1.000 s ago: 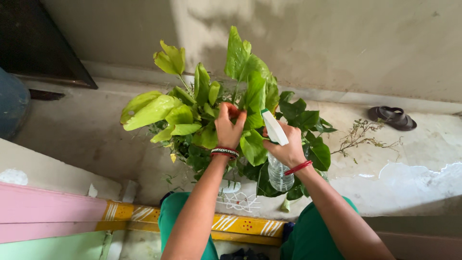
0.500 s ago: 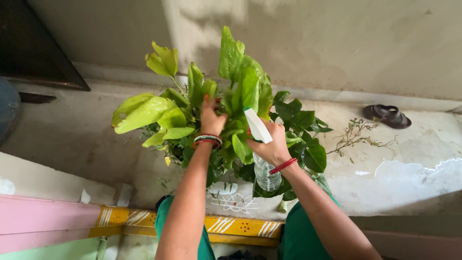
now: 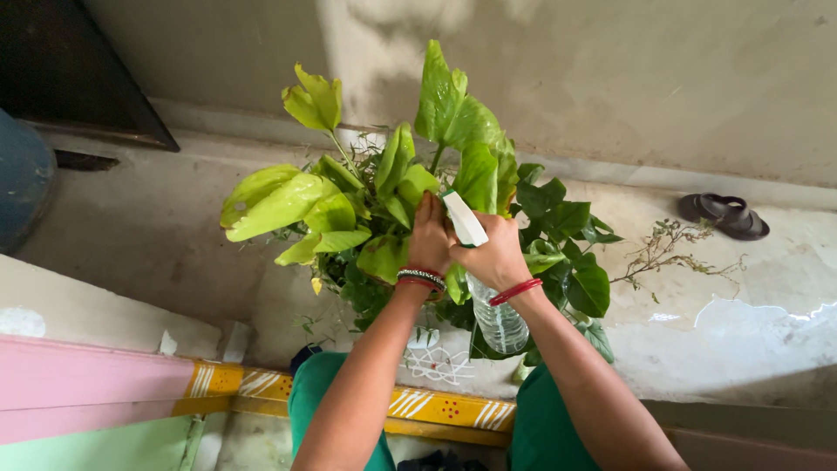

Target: The person uses a spray bottle to mist the leaves of a potted plant. They hold leaves with one hand and spray with the other, moving around the plant to cover different areas.

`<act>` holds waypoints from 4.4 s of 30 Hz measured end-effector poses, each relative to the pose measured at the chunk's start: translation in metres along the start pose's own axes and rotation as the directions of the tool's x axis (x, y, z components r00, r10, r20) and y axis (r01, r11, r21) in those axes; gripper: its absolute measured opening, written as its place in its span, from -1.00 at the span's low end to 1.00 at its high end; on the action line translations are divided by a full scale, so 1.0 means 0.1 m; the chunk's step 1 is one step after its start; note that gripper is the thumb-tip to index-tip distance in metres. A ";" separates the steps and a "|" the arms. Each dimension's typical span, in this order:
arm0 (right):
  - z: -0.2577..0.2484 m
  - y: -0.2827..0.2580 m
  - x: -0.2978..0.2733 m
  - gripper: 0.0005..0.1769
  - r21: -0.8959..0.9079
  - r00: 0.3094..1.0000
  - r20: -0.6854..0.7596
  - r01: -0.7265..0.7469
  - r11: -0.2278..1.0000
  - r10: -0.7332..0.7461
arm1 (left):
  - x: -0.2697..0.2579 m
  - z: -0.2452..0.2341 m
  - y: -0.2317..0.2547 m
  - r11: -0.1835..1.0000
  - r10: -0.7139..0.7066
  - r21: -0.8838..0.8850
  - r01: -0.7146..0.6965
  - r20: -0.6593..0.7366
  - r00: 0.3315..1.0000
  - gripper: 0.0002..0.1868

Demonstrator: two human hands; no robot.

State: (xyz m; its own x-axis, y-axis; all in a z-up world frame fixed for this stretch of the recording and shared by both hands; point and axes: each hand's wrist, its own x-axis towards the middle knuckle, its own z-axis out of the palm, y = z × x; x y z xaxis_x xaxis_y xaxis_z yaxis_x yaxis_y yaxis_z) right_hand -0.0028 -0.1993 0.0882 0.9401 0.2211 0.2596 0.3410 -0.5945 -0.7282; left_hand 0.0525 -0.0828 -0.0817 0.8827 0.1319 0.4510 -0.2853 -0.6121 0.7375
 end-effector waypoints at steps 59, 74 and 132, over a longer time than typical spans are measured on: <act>0.23 0.06 0.05 -0.66 -0.021 0.994 0.092 -0.060 0.998 0.061 | -0.20 -0.37 0.19 0.979 -0.101 0.173 0.105 -0.030 0.994 -0.43; 0.27 0.02 0.04 -0.68 -0.003 0.999 0.040 -0.015 1.000 0.015 | -0.17 -0.49 0.29 0.985 -0.109 0.135 0.112 -0.030 0.994 -0.52; 0.11 -0.40 -0.22 -0.76 0.119 0.969 0.108 0.207 0.971 -0.220 | 0.08 -1.09 -0.26 -0.092 -0.679 -0.977 0.191 0.202 0.706 -0.10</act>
State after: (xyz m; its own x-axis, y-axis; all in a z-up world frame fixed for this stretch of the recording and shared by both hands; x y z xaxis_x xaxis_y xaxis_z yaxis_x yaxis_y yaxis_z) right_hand -0.0374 -0.1720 0.1049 0.8355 0.4289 0.3434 0.5250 -0.4392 -0.7290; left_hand 0.0264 0.0197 -0.0423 0.8920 0.3517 -0.2841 -0.1701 0.8433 0.5099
